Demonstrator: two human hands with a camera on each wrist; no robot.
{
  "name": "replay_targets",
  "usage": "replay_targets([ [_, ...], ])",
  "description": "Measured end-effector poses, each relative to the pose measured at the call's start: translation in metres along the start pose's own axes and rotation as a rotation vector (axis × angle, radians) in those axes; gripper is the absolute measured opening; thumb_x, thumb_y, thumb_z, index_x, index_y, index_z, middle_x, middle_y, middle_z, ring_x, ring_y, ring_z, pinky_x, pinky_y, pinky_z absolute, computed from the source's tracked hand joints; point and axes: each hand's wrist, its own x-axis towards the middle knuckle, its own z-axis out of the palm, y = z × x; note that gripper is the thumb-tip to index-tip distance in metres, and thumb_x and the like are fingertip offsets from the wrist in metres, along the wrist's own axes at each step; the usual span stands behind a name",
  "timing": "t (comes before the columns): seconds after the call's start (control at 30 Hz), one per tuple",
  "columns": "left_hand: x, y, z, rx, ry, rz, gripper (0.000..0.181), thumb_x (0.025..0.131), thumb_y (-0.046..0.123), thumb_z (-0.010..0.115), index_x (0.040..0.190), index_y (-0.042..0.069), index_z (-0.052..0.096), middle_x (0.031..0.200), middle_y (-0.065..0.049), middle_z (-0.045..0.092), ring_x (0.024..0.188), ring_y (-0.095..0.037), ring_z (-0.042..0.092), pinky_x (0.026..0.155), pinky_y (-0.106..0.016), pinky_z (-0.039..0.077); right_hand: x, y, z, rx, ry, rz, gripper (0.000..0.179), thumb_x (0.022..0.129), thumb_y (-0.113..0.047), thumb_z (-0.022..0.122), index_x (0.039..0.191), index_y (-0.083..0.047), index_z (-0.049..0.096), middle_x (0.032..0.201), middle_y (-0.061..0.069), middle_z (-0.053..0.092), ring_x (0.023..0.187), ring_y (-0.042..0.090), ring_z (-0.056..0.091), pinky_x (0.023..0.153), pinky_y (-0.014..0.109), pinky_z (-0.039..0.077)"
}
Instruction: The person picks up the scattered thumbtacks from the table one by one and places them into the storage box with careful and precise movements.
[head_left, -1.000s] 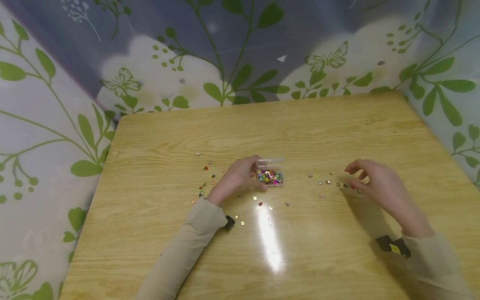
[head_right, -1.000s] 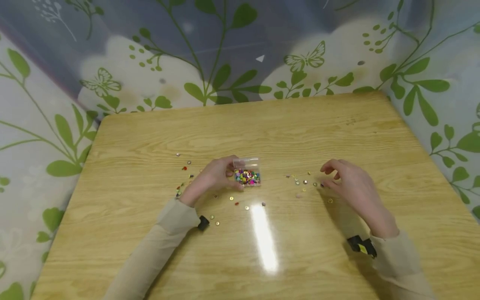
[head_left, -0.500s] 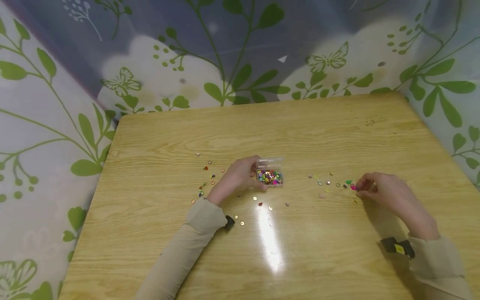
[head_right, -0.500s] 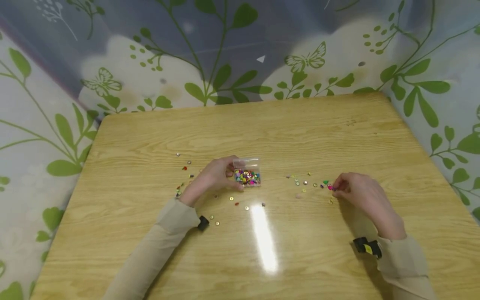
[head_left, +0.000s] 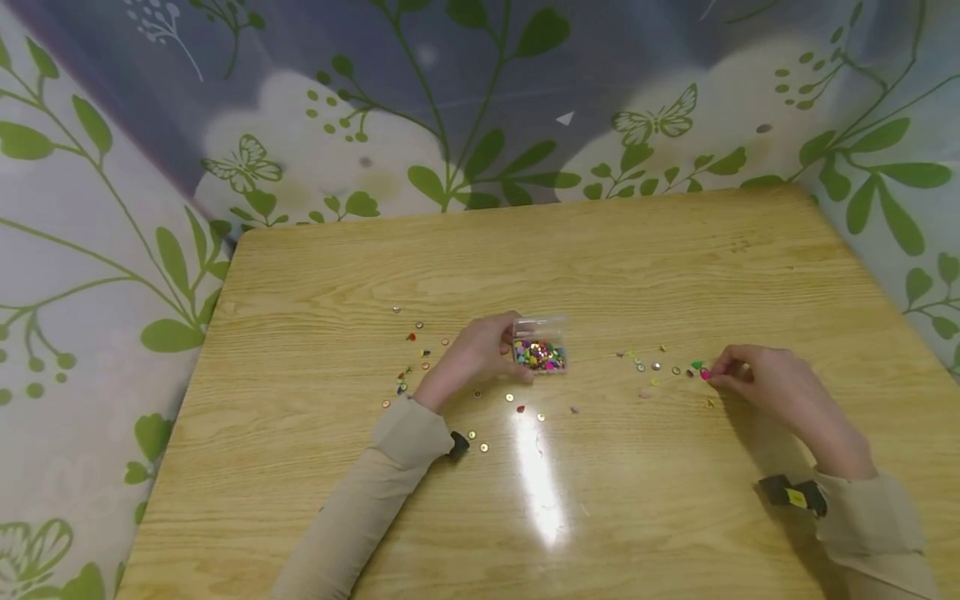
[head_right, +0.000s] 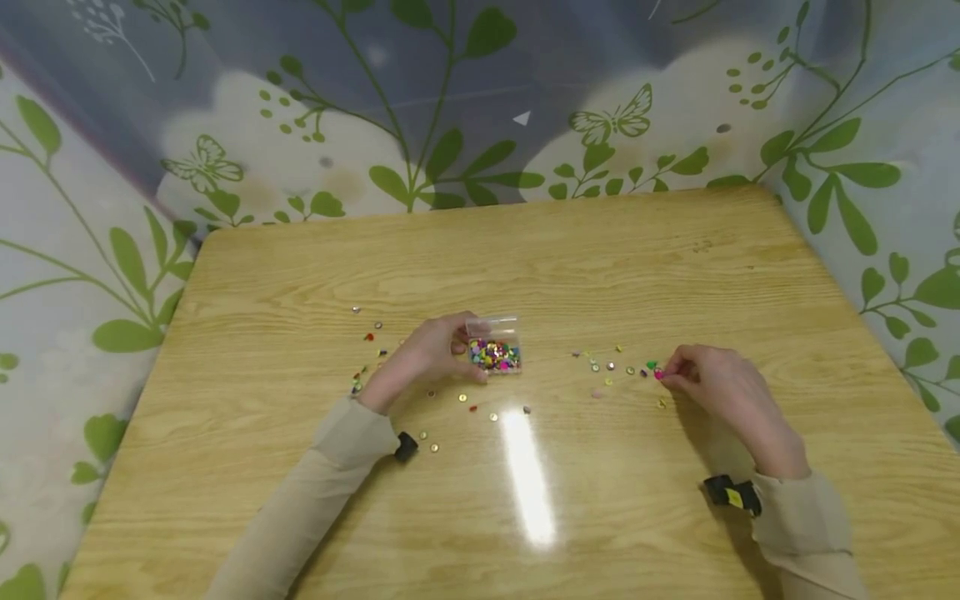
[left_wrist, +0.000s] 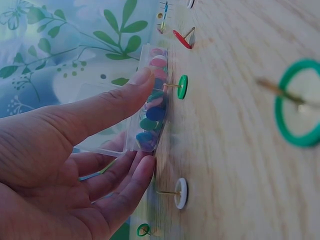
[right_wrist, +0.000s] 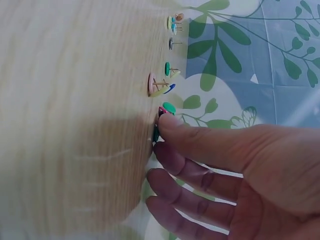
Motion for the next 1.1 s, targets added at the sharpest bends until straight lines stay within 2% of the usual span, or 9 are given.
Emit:
replay_targets([
  [0.13, 0.0, -0.001, 0.0, -0.008, 0.001, 0.002, 0.059, 0.073, 0.023, 0.092, 0.121, 0.01, 0.061, 0.113, -0.006, 0.064, 0.102, -0.021, 0.059, 0.092, -0.036, 0.053, 0.0, -0.001, 0.001, 0.012, 0.006, 0.01, 0.006, 0.091, -0.017, 0.076, 0.089, -0.014, 0.07, 0.085, 0.003, 0.074, 0.075, 0.023, 0.069, 0.062, 0.038, 0.05],
  [0.23, 0.0, -0.001, 0.0, -0.008, -0.001, 0.001, 0.059, 0.073, 0.023, 0.092, 0.121, 0.01, 0.06, 0.112, -0.005, 0.064, 0.101, -0.021, 0.059, 0.091, -0.035, 0.053, 0.0, -0.002, 0.001, 0.027, 0.04, 0.007, 0.007, 0.09, -0.017, 0.077, 0.089, -0.014, 0.071, 0.085, 0.002, 0.074, 0.072, 0.021, 0.07, 0.059, 0.035, 0.048],
  [0.43, -0.001, 0.001, -0.001, 0.002, -0.003, -0.012, 0.058, 0.073, 0.024, 0.093, 0.119, 0.012, 0.06, 0.112, -0.005, 0.064, 0.099, -0.021, 0.059, 0.089, -0.036, 0.053, -0.001, -0.008, -0.003, 0.072, 0.204, -0.012, 0.006, 0.088, -0.014, 0.077, 0.085, -0.015, 0.071, 0.078, 0.007, 0.074, 0.064, 0.019, 0.067, 0.052, 0.03, 0.043],
  [0.67, -0.001, 0.002, -0.002, -0.006, -0.007, -0.017, 0.059, 0.073, 0.025, 0.093, 0.121, 0.012, 0.06, 0.114, -0.006, 0.064, 0.101, -0.021, 0.06, 0.091, -0.036, 0.053, 0.001, -0.021, -0.005, 0.125, 0.289, 0.015, 0.005, 0.088, -0.016, 0.076, 0.089, -0.015, 0.071, 0.077, 0.011, 0.075, 0.058, 0.014, 0.066, 0.046, 0.026, 0.038],
  [0.9, -0.002, 0.002, -0.001, -0.012, -0.006, -0.014, 0.061, 0.073, 0.024, 0.092, 0.123, 0.01, 0.06, 0.116, -0.007, 0.064, 0.103, -0.021, 0.06, 0.092, -0.036, 0.053, 0.013, -0.033, 0.0, 0.112, 0.293, -0.112, 0.018, 0.087, -0.005, 0.076, 0.104, -0.01, 0.075, 0.094, 0.01, 0.075, 0.058, 0.005, 0.063, 0.044, 0.024, 0.038],
  [1.1, -0.001, 0.001, -0.001, -0.009, -0.006, -0.014, 0.066, 0.073, 0.025, 0.092, 0.129, 0.009, 0.059, 0.119, -0.008, 0.064, 0.106, -0.022, 0.06, 0.094, -0.036, 0.053, 0.028, -0.057, 0.003, 0.098, 0.237, -0.195, 0.013, 0.089, -0.011, 0.078, 0.101, -0.009, 0.079, 0.074, 0.002, 0.074, 0.057, 0.011, 0.065, 0.047, 0.023, 0.04],
])
